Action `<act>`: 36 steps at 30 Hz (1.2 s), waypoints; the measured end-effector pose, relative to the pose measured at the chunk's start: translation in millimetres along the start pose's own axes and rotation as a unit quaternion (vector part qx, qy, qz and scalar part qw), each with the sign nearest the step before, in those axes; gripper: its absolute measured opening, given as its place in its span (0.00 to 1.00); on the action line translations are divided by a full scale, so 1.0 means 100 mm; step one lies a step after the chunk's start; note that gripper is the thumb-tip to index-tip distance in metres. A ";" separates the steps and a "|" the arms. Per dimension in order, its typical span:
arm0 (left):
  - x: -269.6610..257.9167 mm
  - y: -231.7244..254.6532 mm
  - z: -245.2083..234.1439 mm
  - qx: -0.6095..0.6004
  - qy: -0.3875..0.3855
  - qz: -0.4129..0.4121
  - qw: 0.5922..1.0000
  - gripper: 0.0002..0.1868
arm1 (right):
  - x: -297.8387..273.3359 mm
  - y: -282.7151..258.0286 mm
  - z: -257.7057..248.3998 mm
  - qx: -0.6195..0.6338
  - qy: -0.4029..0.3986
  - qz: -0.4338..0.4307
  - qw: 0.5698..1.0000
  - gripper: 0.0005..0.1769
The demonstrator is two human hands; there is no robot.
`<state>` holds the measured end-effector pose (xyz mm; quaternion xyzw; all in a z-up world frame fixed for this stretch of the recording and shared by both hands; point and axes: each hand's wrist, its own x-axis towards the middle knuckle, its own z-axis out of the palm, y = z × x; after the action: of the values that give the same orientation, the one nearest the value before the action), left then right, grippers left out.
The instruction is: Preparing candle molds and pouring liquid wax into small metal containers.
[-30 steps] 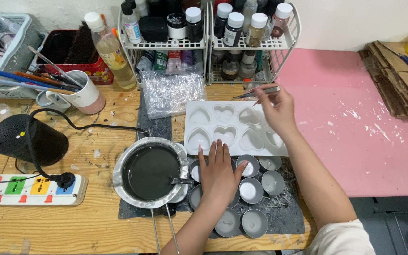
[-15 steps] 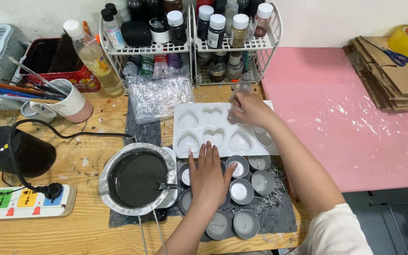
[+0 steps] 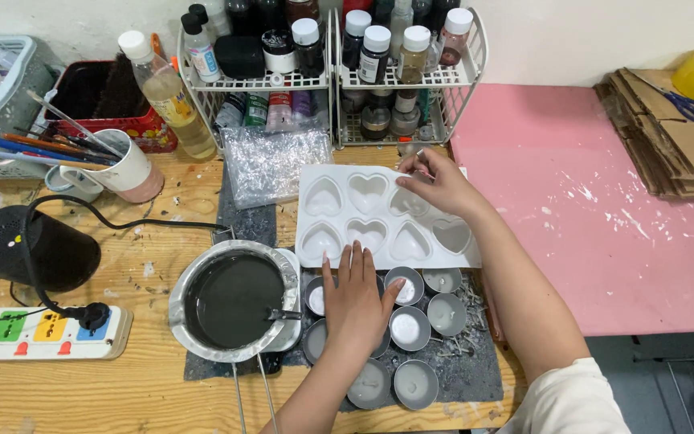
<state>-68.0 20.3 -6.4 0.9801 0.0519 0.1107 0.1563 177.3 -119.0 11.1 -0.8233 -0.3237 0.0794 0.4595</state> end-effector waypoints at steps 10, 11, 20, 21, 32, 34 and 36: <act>0.00 0.01 0.01 0.009 0.000 -0.001 1.000 0.43 | -0.04 -0.08 -0.06 0.108 -0.007 -0.019 0.994 0.25; 0.00 0.01 0.01 0.007 0.001 0.000 1.000 0.43 | -0.04 -0.06 -0.06 0.112 -0.005 -0.017 0.994 0.24; 0.00 0.08 -0.11 -0.031 0.040 0.001 0.999 0.39 | -0.09 -0.16 -0.05 0.124 0.005 -0.003 0.992 0.24; 0.01 0.12 -0.14 -0.048 0.056 -0.001 0.997 0.36 | -0.08 -0.18 -0.07 0.113 0.010 -0.024 0.993 0.25; 0.75 0.37 -0.15 -0.174 0.133 -0.144 0.965 0.20 | -0.18 -0.08 0.01 0.111 0.014 -0.077 0.991 0.20; 0.88 0.37 -0.12 -0.187 0.146 -0.162 0.958 0.18 | -0.19 -0.10 0.02 0.108 0.016 -0.086 0.990 0.20; 0.98 0.37 -0.12 -0.201 0.163 -0.180 0.949 0.17 | -0.18 -0.11 0.02 0.098 0.020 -0.101 0.990 0.20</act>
<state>26.9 1.7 35.9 0.8714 0.2294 0.2470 0.3565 157.9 -124.5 16.1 -0.7389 -0.3865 0.0479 0.5498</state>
